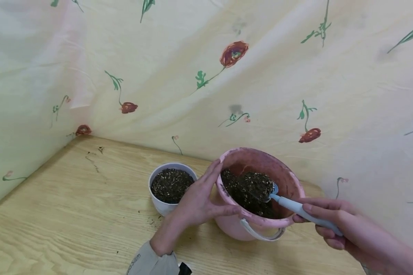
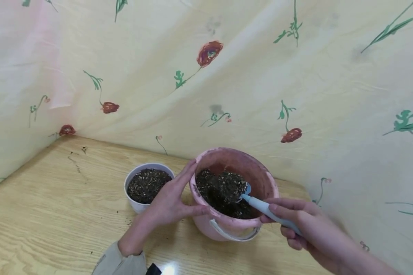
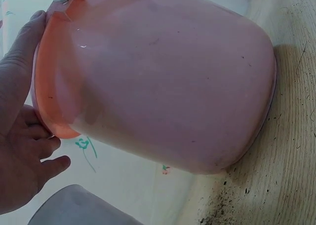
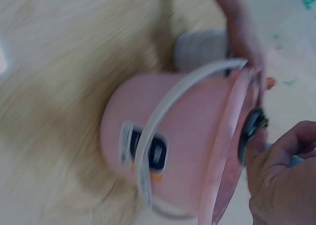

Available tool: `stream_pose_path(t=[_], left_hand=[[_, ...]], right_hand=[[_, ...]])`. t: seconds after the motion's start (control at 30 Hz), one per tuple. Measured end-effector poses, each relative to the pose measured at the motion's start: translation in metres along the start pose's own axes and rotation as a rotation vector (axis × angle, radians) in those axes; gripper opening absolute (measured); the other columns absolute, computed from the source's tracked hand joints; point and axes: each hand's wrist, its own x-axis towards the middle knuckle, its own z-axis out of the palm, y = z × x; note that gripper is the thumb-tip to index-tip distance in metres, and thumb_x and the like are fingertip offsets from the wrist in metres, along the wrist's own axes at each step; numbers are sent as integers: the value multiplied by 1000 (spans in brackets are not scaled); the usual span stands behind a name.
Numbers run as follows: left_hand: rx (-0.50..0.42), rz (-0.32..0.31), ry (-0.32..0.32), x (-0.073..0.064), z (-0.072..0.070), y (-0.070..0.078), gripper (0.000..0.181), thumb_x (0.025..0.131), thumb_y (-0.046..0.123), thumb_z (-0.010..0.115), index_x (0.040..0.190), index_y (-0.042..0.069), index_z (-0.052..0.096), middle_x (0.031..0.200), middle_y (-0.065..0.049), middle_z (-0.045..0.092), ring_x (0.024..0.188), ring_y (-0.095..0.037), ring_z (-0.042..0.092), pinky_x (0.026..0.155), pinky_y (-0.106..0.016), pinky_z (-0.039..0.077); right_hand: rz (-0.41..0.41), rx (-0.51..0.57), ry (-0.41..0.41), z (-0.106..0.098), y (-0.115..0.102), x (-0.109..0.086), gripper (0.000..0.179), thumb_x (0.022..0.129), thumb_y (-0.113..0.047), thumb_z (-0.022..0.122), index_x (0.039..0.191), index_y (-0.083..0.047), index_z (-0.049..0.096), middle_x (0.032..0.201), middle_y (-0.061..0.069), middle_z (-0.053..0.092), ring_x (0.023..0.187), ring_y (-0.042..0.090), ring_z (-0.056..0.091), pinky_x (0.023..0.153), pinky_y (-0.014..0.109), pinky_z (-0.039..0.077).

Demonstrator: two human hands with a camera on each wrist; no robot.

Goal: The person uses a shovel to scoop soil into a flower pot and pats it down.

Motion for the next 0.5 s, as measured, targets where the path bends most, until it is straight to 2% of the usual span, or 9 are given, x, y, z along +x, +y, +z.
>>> stream_pose_path(t=[0.13,0.2,0.3,0.4,0.5], left_hand=[[4,1,-1,1,0,1,119,68,74,67,155,29,0,159,13,-5,143,-34,21,111,-54,27],[6,2,-4,1,-1,2,119,68,74,67,155,29,0,159,13,-6,143,-33,21,111,-54,27],[12,3,-4,1,0,3,119,68,74,67,155,29,0,159,13,-6,143,-34,22,111,-54,27],[15,-1,-3,0,0,2,119,68,74,67,155,29,-1,159,13,-6,142,-35,23,110,-55,28],[15,-4,-1,-1,1,2,119,67,75,66,155,31,-1,159,14,-6,141,-36,24,110,-55,29]], right_hand=[[-10,126,-49,7,13,-3,45,107,-21,34,148,-3,30,116,4,62,61,15,29,51,29,24],[-17,217,-92,9,17,-3,40,107,-21,32,145,-9,38,116,4,61,64,14,32,54,26,28],[-88,364,-207,12,25,-2,38,108,-18,26,140,-15,45,119,7,58,65,14,30,55,23,32],[-133,525,-333,18,32,-1,43,108,-15,20,132,-19,55,115,5,57,63,14,26,55,23,30],[-166,632,-419,27,38,-1,48,108,-15,15,134,-18,55,113,5,57,61,15,21,55,25,27]])
